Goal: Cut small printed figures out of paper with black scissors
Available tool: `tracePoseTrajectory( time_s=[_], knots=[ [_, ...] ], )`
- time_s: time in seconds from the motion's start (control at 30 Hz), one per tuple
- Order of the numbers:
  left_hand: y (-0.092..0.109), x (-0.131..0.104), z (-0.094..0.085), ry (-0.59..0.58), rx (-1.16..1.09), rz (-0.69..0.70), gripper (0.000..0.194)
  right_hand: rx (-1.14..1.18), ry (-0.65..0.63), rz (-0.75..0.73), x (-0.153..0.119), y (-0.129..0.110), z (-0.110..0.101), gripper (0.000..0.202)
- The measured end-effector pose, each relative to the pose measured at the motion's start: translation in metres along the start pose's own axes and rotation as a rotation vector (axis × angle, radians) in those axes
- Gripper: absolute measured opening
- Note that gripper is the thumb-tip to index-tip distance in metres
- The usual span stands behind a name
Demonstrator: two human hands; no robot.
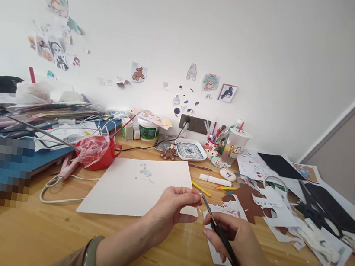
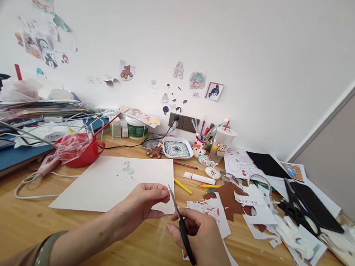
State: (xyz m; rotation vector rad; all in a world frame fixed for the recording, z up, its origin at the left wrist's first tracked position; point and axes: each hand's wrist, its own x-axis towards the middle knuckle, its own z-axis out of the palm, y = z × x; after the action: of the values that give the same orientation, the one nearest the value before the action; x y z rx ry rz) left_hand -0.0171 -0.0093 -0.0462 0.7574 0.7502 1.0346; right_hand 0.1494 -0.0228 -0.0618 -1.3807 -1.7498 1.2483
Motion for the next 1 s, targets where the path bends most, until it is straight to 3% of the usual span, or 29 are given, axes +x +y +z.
tracePoseTrajectory(
  time_s=[0.37, 0.63, 1.0],
  knots=[
    [0.003, -0.002, 0.002, -0.014, 0.037, 0.024, 0.016, 0.005, -0.039, -0.013, -0.002, -0.003, 0.000, 0.012],
    [0.008, -0.003, 0.001, -0.055, 0.080, 0.035, 0.014, 0.000, -0.075, 0.026, -0.007, -0.018, -0.005, 0.014],
    [0.007, -0.001, 0.000, -0.053, 0.112, 0.034, 0.014, -0.011, -0.062, -0.005, -0.006, -0.012, -0.006, 0.015]
  ],
)
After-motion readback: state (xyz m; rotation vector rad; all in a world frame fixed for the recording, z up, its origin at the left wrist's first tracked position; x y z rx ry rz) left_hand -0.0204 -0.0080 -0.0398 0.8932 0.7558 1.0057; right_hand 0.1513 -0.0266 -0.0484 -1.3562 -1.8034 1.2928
